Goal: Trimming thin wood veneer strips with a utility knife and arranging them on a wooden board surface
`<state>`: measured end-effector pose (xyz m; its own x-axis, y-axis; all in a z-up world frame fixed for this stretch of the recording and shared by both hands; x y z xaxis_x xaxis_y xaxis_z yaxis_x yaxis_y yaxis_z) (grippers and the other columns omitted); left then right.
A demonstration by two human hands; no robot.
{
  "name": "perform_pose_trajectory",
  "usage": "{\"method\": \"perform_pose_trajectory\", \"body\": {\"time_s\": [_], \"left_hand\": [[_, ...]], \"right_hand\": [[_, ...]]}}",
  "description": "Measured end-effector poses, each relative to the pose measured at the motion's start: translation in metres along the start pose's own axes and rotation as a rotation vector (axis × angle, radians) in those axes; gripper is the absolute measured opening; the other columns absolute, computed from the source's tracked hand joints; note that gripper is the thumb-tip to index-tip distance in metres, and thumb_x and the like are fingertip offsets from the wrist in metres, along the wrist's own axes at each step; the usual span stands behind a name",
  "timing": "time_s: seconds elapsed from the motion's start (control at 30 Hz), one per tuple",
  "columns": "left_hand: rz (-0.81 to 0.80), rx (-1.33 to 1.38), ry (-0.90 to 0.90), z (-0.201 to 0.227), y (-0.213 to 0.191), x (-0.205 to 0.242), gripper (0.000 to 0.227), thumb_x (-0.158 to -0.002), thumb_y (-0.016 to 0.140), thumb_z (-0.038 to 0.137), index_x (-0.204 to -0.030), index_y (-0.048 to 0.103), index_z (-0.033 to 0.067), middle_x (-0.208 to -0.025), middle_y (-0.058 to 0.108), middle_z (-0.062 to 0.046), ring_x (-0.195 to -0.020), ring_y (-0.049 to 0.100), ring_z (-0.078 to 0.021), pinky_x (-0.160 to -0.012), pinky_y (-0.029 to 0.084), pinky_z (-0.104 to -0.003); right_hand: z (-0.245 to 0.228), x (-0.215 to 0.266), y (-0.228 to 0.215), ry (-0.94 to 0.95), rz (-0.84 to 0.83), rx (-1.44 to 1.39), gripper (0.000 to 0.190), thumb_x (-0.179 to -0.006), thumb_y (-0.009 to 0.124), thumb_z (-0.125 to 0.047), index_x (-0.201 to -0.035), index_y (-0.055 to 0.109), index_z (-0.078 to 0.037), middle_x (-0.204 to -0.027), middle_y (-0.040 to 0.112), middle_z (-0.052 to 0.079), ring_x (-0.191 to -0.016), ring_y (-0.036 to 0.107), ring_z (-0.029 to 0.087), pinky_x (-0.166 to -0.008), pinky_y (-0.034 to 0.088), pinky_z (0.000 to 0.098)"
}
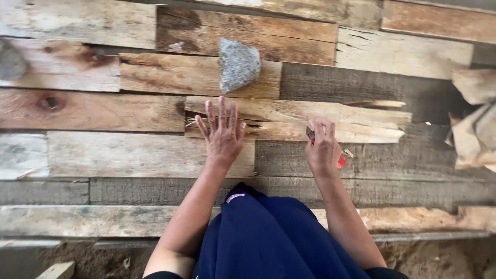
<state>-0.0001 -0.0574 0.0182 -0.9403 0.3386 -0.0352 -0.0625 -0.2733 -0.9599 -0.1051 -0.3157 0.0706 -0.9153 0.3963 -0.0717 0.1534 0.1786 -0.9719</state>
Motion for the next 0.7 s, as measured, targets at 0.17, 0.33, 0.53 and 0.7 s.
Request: {"method": "perform_pose_trajectory", "body": {"time_s": [0.17, 0.33, 0.53, 0.7], "left_hand": [[-0.082, 0.042, 0.023, 0.020, -0.006, 0.014, 0.067, -0.106, 0.037, 0.048, -0.165, 0.018, 0.0248, -0.173, 0.000, -0.008, -0.155, -0.011, -0.0393, -0.116, -0.016, -0.065], [-0.109, 0.009, 0.085, 0.042, 0.006, 0.053, 0.064, -0.105, 0.041, 0.045, -0.163, 0.025, 0.0234, -0.174, -0.001, -0.008, -0.155, -0.015, -0.0367, -0.117, -0.019, -0.061], [0.033, 0.111, 0.232, 0.071, 0.015, 0.088, 0.066, -0.099, 0.057, 0.036, -0.158, 0.039, 0.0140, -0.172, 0.013, -0.017, -0.156, 0.004, -0.0469, -0.116, 0.005, -0.072], [0.147, 0.074, 0.205, 0.076, 0.009, 0.088, 0.065, -0.094, 0.062, 0.036, -0.153, 0.050, 0.0116, -0.169, 0.024, -0.019, -0.154, 0.014, -0.0496, -0.114, 0.011, -0.074]], "right_hand": [[0.087, 0.028, -0.009, 0.414, 0.075, -0.173, 0.018, -0.095, 0.064, -0.014, -0.111, 0.070, -0.020, -0.110, 0.057, 0.002, -0.080, 0.070, 0.033, -0.067, 0.060, 0.0522], [0.170, 0.058, 0.029, 0.411, -0.050, 0.138, 0.022, -0.092, 0.076, -0.021, -0.113, 0.075, -0.017, -0.108, 0.060, 0.001, -0.086, 0.073, 0.030, -0.072, 0.060, 0.0489], [0.165, 0.070, 0.032, 0.271, 0.068, 0.053, 0.019, -0.089, 0.075, -0.009, -0.107, 0.069, -0.009, -0.106, 0.057, 0.006, -0.087, 0.071, 0.037, -0.072, 0.060, 0.0535], [0.193, 0.064, 0.027, 0.484, 0.070, 0.023, 0.024, -0.098, 0.068, -0.025, -0.119, 0.059, -0.017, -0.108, 0.055, 0.003, -0.094, 0.071, 0.035, -0.079, 0.058, 0.0551]]}}
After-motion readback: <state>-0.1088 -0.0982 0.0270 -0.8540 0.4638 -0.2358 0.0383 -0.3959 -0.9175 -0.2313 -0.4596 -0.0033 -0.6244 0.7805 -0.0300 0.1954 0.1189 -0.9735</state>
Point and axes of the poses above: each hand's wrist, its own x-axis away from the middle knuckle, its own y-axis out of the palm, z = x × y, the point moved 5 cm from there along -x, towards the middle knuckle
